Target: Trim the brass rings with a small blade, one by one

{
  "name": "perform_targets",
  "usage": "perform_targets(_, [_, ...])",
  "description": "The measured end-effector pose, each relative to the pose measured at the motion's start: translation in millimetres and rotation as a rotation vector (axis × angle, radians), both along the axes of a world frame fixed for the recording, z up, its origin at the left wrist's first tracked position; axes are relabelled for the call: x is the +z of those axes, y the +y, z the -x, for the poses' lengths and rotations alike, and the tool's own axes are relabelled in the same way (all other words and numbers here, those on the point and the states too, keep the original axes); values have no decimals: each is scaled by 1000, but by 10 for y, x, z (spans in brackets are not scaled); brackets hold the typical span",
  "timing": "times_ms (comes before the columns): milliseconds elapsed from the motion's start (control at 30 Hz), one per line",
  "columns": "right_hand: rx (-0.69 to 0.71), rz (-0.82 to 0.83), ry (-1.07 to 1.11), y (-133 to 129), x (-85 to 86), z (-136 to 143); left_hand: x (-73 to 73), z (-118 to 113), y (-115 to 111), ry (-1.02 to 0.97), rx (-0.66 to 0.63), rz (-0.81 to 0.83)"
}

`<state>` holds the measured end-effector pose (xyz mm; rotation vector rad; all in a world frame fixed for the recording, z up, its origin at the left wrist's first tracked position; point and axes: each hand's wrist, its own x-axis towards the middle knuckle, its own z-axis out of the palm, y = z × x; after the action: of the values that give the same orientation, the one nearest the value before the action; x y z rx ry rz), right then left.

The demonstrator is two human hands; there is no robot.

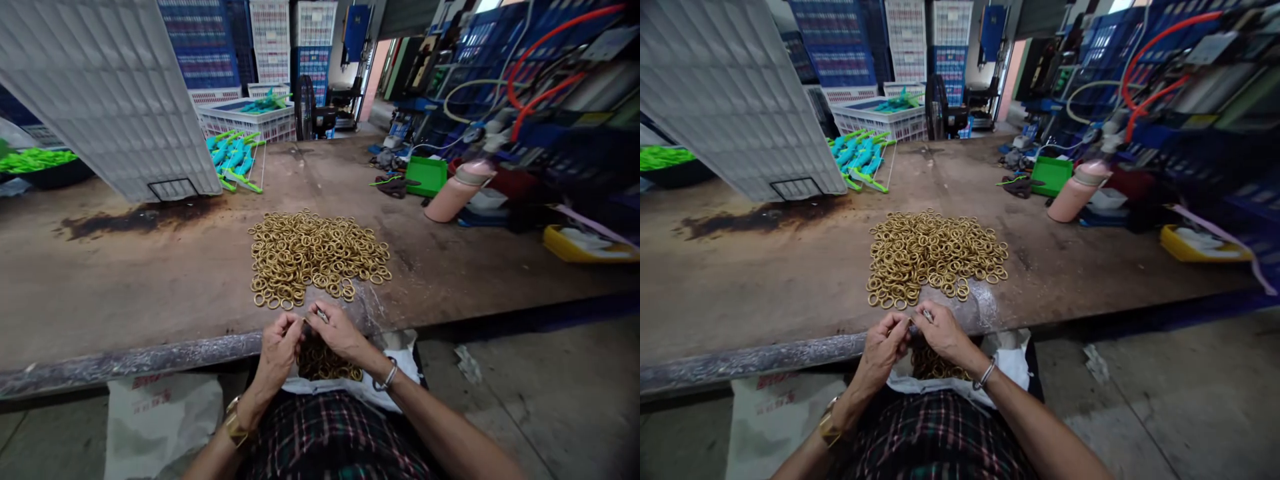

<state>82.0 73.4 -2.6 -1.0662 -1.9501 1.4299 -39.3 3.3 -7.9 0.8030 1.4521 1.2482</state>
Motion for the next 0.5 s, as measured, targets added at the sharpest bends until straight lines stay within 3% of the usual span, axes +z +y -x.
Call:
perform_targets(200, [2, 110, 69, -5, -12, -25, 53, -28, -22, -115, -10, 53])
perform_targets(500, [0, 26, 27, -21, 25, -49, 43, -51, -36, -254, -91, 71])
